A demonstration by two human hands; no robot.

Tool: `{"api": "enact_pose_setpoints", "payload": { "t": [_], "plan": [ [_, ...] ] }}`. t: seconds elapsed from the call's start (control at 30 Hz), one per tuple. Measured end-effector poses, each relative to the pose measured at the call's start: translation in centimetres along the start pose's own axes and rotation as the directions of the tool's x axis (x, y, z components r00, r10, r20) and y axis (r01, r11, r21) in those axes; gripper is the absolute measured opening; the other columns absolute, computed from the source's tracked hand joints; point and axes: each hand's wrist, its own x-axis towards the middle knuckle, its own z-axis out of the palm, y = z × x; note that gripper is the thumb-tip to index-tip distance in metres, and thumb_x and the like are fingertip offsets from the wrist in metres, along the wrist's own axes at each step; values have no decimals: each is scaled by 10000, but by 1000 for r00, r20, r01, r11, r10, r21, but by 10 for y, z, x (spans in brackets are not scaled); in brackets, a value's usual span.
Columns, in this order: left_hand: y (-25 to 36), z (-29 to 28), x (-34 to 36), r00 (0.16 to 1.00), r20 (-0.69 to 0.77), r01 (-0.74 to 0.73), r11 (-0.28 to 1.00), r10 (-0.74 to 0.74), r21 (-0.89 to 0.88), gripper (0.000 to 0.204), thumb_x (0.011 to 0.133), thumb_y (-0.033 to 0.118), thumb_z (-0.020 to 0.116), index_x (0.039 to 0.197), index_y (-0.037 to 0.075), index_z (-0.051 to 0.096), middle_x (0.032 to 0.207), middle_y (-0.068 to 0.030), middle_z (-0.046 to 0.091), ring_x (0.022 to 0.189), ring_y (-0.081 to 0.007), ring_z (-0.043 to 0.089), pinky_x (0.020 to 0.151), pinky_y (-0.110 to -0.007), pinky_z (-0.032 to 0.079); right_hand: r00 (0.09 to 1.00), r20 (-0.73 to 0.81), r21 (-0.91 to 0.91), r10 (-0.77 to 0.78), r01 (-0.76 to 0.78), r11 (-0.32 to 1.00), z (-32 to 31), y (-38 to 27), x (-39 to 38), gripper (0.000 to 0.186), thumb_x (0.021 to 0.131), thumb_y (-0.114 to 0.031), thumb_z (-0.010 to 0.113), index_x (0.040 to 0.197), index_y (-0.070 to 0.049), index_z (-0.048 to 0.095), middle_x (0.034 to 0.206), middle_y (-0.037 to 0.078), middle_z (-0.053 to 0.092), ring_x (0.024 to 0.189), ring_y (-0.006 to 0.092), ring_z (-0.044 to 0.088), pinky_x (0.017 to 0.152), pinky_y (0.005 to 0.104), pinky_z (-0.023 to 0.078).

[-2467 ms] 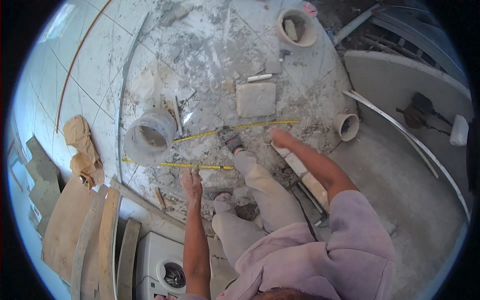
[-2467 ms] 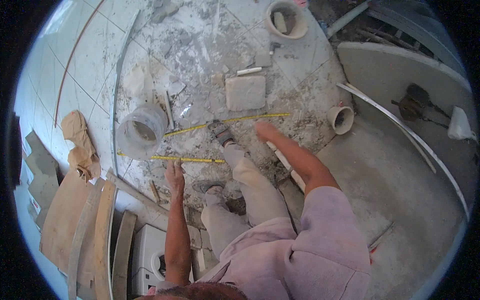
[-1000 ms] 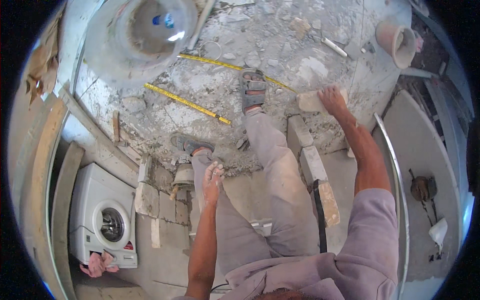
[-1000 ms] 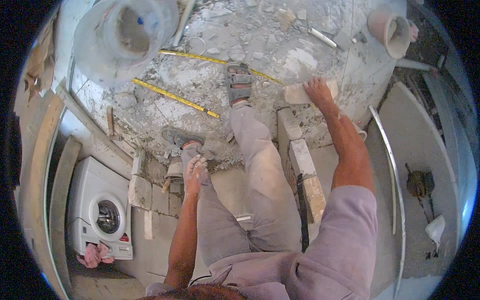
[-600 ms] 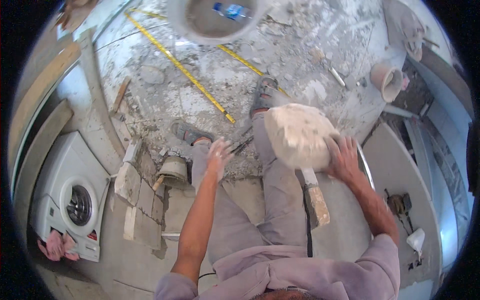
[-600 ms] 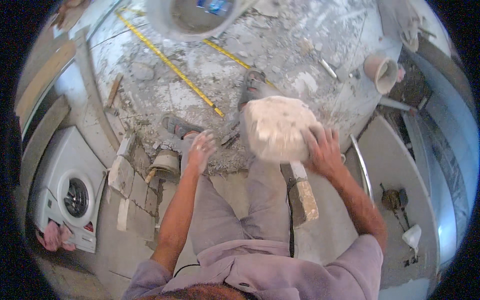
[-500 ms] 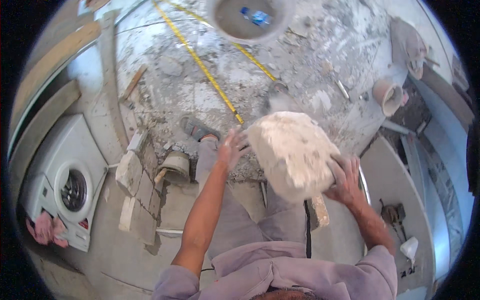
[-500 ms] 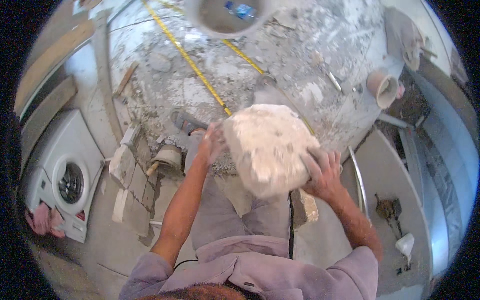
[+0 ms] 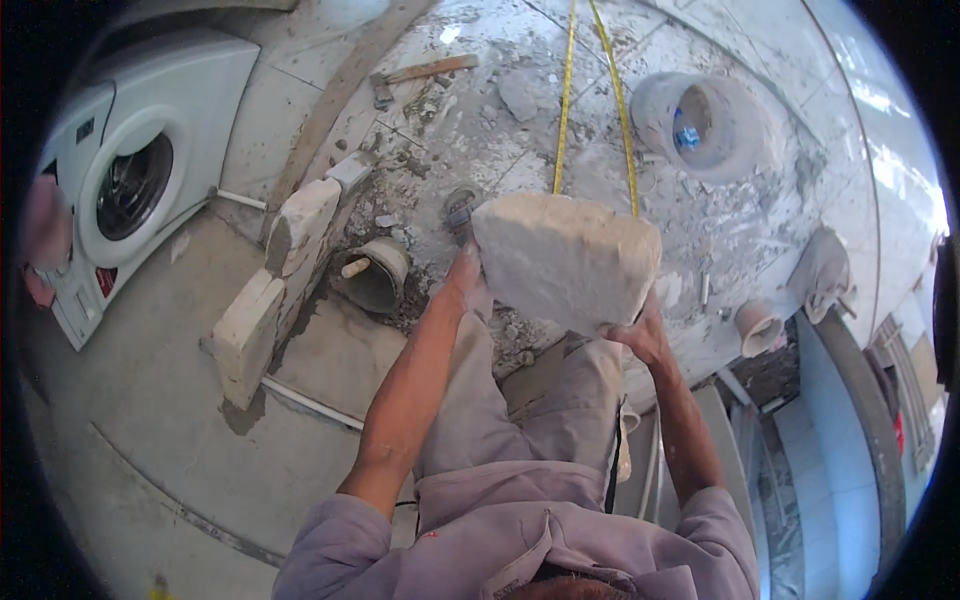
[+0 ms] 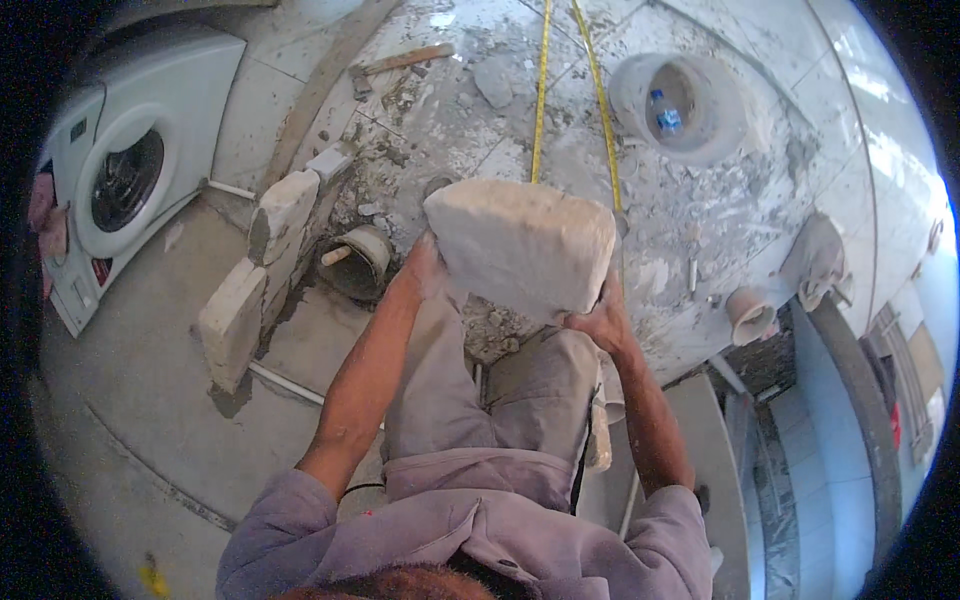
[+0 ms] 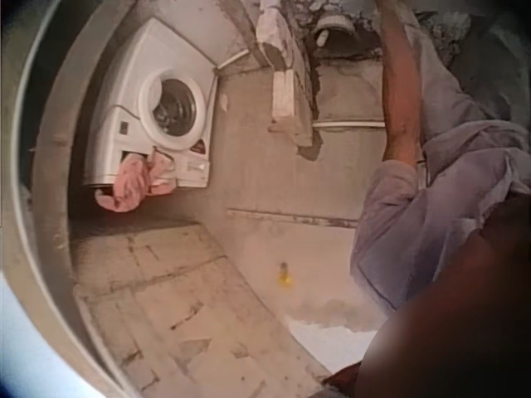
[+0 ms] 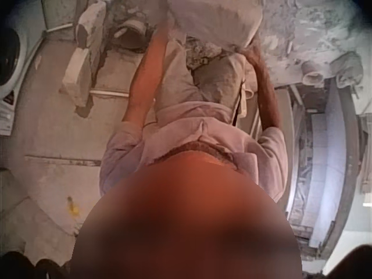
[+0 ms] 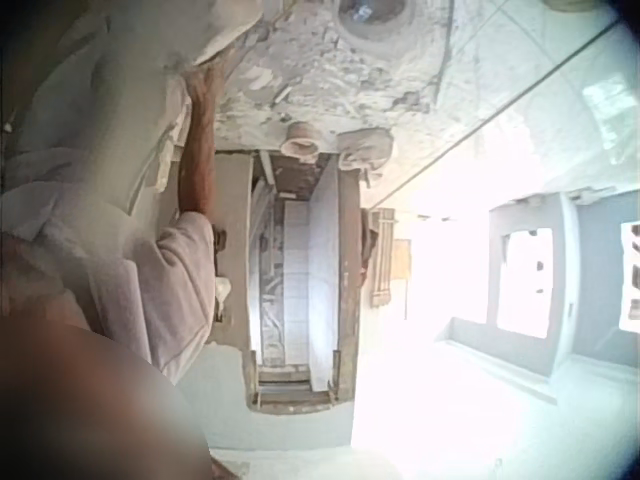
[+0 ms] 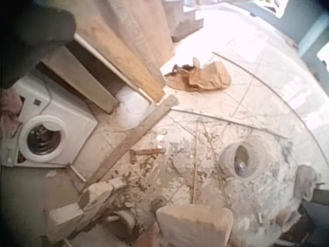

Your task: The person is using a hammer to shape and break concrete blocks and applying mortar to a wall.

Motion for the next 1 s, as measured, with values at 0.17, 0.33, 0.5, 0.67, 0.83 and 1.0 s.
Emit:
{"api": "enact_pose_setpoints", "payload": {
  "t": [0.17, 0.33, 0.5, 0.67, 0.83, 1.0],
  "plan": [
    [10, -64, -5, 999, 37, 5, 998, -3, -70, 664, 870, 531, 443, 1324, 52, 370, 1305, -94, 449, 1176, -239, 444, 1012, -393, 325, 990, 69, 315, 123, -139, 939, 34, -31, 21, 852, 618, -280, 674, 1319, 33, 303, 1239, 201, 444, 1133, 288, 455, 959, 379, 357],
    [26, -107, -23, 973, 227, -100, 972, 50, 213, 679, 841, 462, 549, 1342, 50, 351, 1256, -71, 471, 1163, -187, 449, 988, -332, 348, 947, 172, 539, 272, -321, 778, 54, -58, 31, 727, 728, -323, 630, 1290, 44, 350, 1190, 200, 495, 1069, 286, 519, 927, 394, 398],
    [70, -100, -66, 986, 163, 13, 999, -18, 32, 633, 828, 411, 590, 1317, 59, 395, 1251, -66, 477, 1152, -196, 461, 951, -341, 381, 924, 173, 579, 341, -375, 724, 82, -99, 30, 714, 770, -391, 613, 1272, 52, 365, 1197, 198, 505, 1074, 299, 527, 927, 400, 407],
    [67, -120, -78, 987, 128, -81, 987, 99, -137, 648, 795, 374, 645, 1307, 62, 400, 1261, -78, 478, 1125, -219, 483, 921, -390, 408, 913, 247, 523, 324, -407, 749, 102, -123, 50, 714, 796, -401, 585, 1294, 45, 332, 1224, 191, 490, 1092, 301, 519, 948, 410, 397],
    [56, -127, -88, 965, 238, -32, 946, 114, -324, 589, 782, 282, 666, 1259, 35, 424, 1216, -95, 497, 1120, -241, 487, 918, -409, 417, 885, 319, 386, 338, -448, 807, 107, -150, 82, 699, 813, -400, 575, 1294, 47, 335, 1205, 183, 502, 1105, 304, 510, 944, 408, 401],
    [54, -92, -83, 994, 62, -47, 885, 85, -464, 549, 799, 263, 645, 1248, 31, 429, 1215, -106, 494, 1108, -245, 495, 912, -399, 426, 826, 252, 230, 504, -557, 798, 106, -158, 130, 546, 800, -409, 576, 1174, -24, 478, 1051, 133, 556, 906, 246, 573, 787, 394, 474]
  ]
}}
